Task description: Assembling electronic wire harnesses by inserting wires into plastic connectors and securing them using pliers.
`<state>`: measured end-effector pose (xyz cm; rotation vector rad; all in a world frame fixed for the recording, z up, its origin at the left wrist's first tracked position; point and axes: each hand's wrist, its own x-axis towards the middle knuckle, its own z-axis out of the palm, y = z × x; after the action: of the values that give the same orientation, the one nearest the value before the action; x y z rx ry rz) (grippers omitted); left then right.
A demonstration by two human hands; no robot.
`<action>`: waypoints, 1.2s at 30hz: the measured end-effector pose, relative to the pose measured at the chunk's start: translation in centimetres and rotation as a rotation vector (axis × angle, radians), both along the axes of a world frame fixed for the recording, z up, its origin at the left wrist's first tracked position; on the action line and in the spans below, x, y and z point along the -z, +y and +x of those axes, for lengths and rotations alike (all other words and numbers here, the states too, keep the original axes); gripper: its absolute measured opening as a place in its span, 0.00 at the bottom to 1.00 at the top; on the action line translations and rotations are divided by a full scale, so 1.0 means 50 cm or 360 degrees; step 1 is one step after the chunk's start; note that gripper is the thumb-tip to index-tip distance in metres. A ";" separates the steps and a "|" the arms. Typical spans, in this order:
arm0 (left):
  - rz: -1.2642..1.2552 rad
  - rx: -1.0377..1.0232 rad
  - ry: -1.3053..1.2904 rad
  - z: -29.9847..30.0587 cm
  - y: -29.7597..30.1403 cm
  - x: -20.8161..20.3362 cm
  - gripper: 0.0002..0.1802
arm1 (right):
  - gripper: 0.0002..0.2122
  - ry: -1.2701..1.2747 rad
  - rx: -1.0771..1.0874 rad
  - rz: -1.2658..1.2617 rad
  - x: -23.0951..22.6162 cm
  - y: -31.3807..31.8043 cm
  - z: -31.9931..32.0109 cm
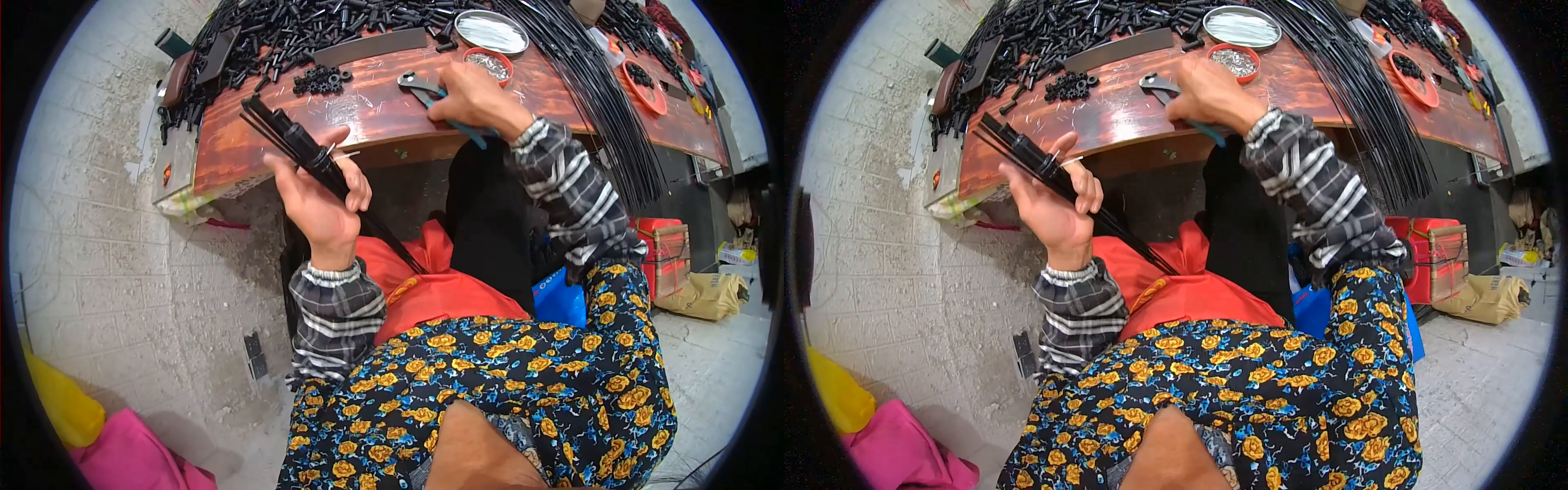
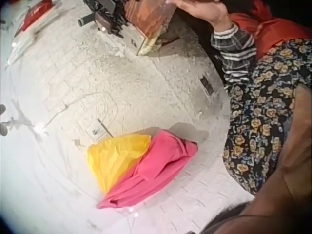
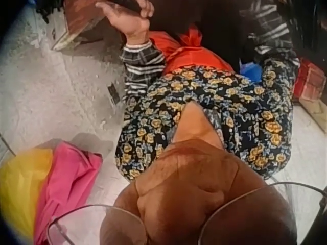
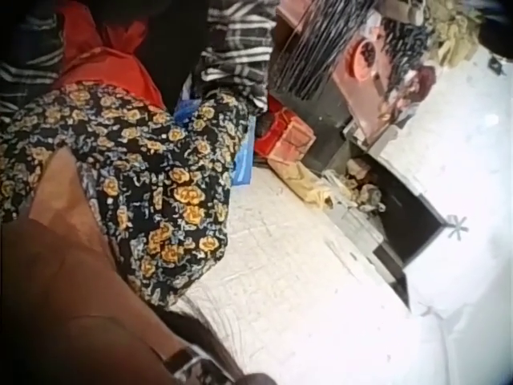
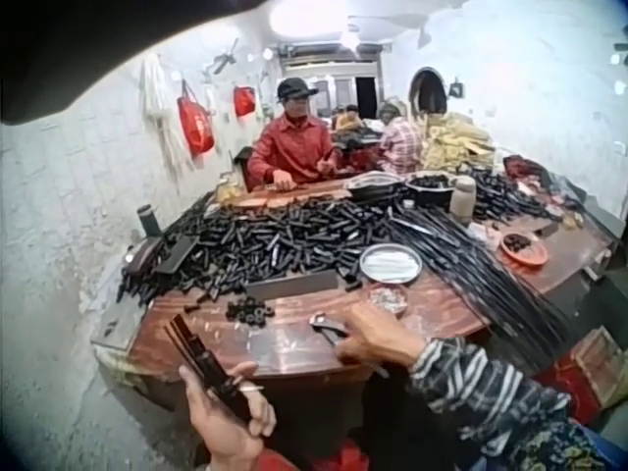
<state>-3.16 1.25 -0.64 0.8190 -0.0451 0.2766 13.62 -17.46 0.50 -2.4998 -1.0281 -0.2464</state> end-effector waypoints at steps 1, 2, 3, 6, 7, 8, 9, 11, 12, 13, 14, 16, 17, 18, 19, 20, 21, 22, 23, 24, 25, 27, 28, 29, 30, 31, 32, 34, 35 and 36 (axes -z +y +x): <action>-0.0056 0.0013 0.0129 0.007 0.001 0.000 0.46 | 0.14 0.0381 -0.0029 0.0112 -0.007 -0.005 0.013; 0.0034 -0.0064 0.0237 0.012 -0.002 0.000 0.45 | 0.14 0.0763 -0.0055 0.0223 -0.012 -0.014 0.018; 0.0078 -0.0094 0.0270 0.011 0.001 -0.002 0.45 | 0.14 0.1035 -0.0130 0.0527 -0.005 -0.021 0.016; 0.0138 -0.0164 0.0322 0.018 0.000 -0.002 0.44 | 0.15 0.1918 -0.0457 0.1484 -0.030 -0.023 -0.087; 0.0158 -0.0168 0.0331 0.020 -0.008 -0.002 0.44 | 0.16 0.1931 -0.0526 0.1192 -0.027 -0.034 -0.127; 0.0165 -0.0169 0.0342 0.019 -0.011 -0.001 0.44 | 0.16 0.1936 -0.0607 0.0903 -0.022 -0.039 -0.160; 0.0171 -0.0176 0.0352 0.016 -0.010 -0.002 0.44 | 0.15 0.1931 -0.0606 0.0868 0.005 -0.027 -0.184; 0.0213 -0.0181 0.0368 0.021 -0.018 -0.006 0.44 | 0.14 0.1371 -0.0441 0.0673 0.060 -0.009 -0.213; 0.0216 -0.0177 0.0376 0.022 -0.023 -0.009 0.44 | 0.14 0.1379 -0.0437 0.0678 0.063 -0.012 -0.216; 0.0244 -0.0186 0.0384 0.024 -0.030 -0.013 0.45 | 0.15 0.1021 -0.0326 0.0554 0.065 -0.015 -0.218; 0.0273 -0.0196 0.0390 0.025 -0.036 -0.016 0.45 | 0.17 0.0663 -0.0215 0.0427 0.066 -0.018 -0.219; 0.0268 -0.0201 0.0398 0.024 -0.038 -0.014 0.46 | 0.22 0.0448 -0.0178 0.0359 0.062 -0.009 -0.223; 0.0256 -0.0206 0.0402 0.023 -0.039 -0.014 0.46 | 0.24 0.0389 -0.0152 0.0345 0.052 -0.003 -0.226; 0.0258 -0.0201 0.0403 0.026 -0.045 -0.014 0.46 | 0.25 0.0330 -0.0119 0.0325 0.046 -0.002 -0.227; 0.0249 -0.0192 0.0423 0.029 -0.049 -0.014 0.46 | 0.27 0.0210 -0.0109 0.0337 0.050 0.000 -0.224; 0.0239 -0.0183 0.0443 0.031 -0.054 -0.015 0.46 | 0.27 0.0210 -0.0105 0.0339 0.047 0.001 -0.221; 0.0245 -0.0192 0.0444 0.030 -0.055 -0.016 0.46 | 0.27 0.0117 -0.0059 0.0321 0.041 0.007 -0.219; 0.0245 -0.0201 0.0455 0.030 -0.057 -0.018 0.46 | 0.28 0.0023 -0.0013 0.0303 0.038 0.012 -0.217; 0.0243 -0.0210 0.0466 0.029 -0.058 -0.020 0.46 | 0.28 0.0023 -0.0021 0.0309 0.041 0.014 -0.215; 0.0246 -0.0213 0.0463 0.029 -0.059 -0.021 0.46 | 0.27 -0.0118 0.0017 0.0297 0.047 0.014 -0.211; 0.0250 -0.0204 0.0462 0.030 -0.060 -0.023 0.46 | 0.27 -0.0260 0.0055 0.0285 0.050 0.014 -0.208; 0.0251 -0.0197 0.0458 0.032 -0.063 -0.023 0.46 | 0.27 -0.0301 0.0078 0.0291 0.049 0.011 -0.203; 0.0245 -0.0185 0.0440 0.035 -0.064 -0.021 0.46 | 0.26 -0.0339 0.0103 0.0295 0.048 0.010 -0.201; 0.0239 -0.0173 0.0422 0.037 -0.065 -0.020 0.46 | 0.26 -0.0342 0.0101 0.0293 0.047 0.009 -0.198; 0.0238 -0.0174 0.0419 0.038 -0.066 -0.020 0.46 | 0.26 -0.0405 0.0125 0.0317 0.048 0.010 -0.194; 0.0280 -0.0166 0.0421 0.037 -0.067 -0.021 0.43 | 0.25 -0.0467 0.0150 0.0342 0.048 0.010 -0.191; 0.0322 -0.0159 0.0424 0.037 -0.067 -0.021 0.41 | 0.25 -0.0470 0.0149 0.0340 0.049 0.010 -0.189; 0.0306 -0.0146 0.0429 0.037 -0.067 -0.018 0.41 | 0.21 -0.0441 0.0185 0.0288 0.049 0.007 -0.185; 0.0292 -0.0135 0.0437 0.037 -0.066 -0.016 0.42 | 0.21 -0.0443 0.0187 0.0286 0.044 0.003 -0.182; 0.0287 -0.0132 0.0436 0.038 -0.068 -0.018 0.42 | 0.19 -0.0497 0.0140 0.0302 0.031 -0.007 -0.177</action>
<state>-1.27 -2.17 0.26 1.0332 0.2237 0.2384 4.76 -17.81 -1.05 -2.3819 -0.9590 -0.7446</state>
